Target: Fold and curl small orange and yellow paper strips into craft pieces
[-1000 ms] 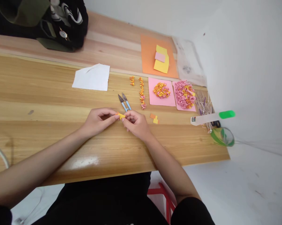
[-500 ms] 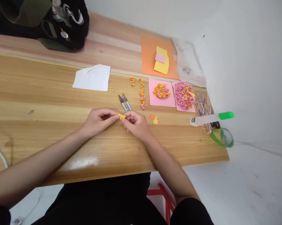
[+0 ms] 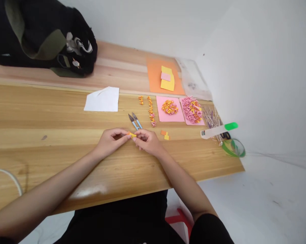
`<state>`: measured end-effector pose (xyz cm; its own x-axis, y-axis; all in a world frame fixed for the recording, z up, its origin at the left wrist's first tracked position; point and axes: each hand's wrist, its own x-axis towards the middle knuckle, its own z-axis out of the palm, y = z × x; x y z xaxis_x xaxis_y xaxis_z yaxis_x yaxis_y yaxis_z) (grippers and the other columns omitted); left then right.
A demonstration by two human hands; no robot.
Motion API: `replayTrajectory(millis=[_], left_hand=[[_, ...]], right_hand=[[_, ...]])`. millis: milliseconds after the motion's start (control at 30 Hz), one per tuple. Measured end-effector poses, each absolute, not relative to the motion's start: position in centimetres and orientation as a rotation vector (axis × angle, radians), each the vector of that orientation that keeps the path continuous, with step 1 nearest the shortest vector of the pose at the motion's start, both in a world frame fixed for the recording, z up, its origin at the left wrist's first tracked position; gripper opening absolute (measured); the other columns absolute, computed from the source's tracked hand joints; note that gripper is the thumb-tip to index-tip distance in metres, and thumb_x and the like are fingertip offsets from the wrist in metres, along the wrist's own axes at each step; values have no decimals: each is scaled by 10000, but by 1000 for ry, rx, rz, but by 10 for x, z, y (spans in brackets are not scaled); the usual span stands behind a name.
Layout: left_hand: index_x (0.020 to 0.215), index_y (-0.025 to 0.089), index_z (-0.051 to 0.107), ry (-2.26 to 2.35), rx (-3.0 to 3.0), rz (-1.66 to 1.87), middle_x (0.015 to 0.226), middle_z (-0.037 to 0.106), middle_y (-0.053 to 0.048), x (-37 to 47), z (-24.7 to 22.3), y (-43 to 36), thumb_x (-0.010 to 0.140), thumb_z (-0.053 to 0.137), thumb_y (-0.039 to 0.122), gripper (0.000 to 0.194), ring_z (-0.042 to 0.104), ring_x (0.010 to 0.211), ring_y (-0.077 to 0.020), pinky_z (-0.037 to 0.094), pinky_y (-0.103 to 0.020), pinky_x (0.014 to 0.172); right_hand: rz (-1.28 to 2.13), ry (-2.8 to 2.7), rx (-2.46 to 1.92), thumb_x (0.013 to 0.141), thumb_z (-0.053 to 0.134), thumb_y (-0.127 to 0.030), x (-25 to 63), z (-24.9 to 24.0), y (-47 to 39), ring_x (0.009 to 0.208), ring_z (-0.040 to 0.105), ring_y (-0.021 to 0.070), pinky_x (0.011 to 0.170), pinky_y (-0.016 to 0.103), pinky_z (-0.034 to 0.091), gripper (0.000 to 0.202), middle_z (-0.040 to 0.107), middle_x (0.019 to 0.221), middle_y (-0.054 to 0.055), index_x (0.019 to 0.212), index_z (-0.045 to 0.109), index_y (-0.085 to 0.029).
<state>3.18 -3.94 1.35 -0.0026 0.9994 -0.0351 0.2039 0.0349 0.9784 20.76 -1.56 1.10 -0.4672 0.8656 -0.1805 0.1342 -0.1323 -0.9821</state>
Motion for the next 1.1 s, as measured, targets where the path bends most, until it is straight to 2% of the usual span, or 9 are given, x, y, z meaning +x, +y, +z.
replayTrajectory(millis=[300,433,633,767,900,1100], left_hand=[[616,164,700,1403,1287,1085,711,748,-69,32,20,-40,609,777,478,324,641,657,-173,521,-265,665],[618,193,723,1376,1302,944,673,732,-47,28,26,-39,630,773,417,230,617,617,-173,487,-247,596],[584,208,714,1375,1166,906,546,633,-7,14,19,-33,604,803,441,250,518,526,-133,404,-210,512],[574,207,717,1345,1158,905,504,589,-1,4,13,-28,573,817,480,291,483,506,-132,367,-215,496],[596,205,739,1252,1178,924,533,629,-14,2,12,-24,604,805,451,255,500,517,-132,375,-220,519],[583,188,730,1048,1004,1145,601,706,-38,10,16,-26,565,826,356,194,564,565,-149,430,-242,574]], right_hand=[[1747,-1426,-1148,698,687,-338,204,15,-17,385,485,63,388,179,373,204,565,492,-80,782,608,-169],[1620,-1151,-1260,726,644,-453,203,19,-19,338,463,66,338,178,314,286,542,471,-69,750,587,-174],[1607,-1012,-1280,668,575,-589,203,16,-20,302,432,88,306,194,285,414,522,460,-47,751,574,-183],[1467,-1099,-1316,686,532,-601,202,7,-20,306,418,94,315,211,293,408,508,460,-40,717,563,-195],[1273,-1225,-1313,739,536,-557,206,1,-21,356,440,95,375,220,330,375,514,480,-35,707,591,-188],[983,-1411,-1327,785,572,-539,206,-2,-23,431,462,113,446,235,352,369,514,487,-33,669,601,-189]])
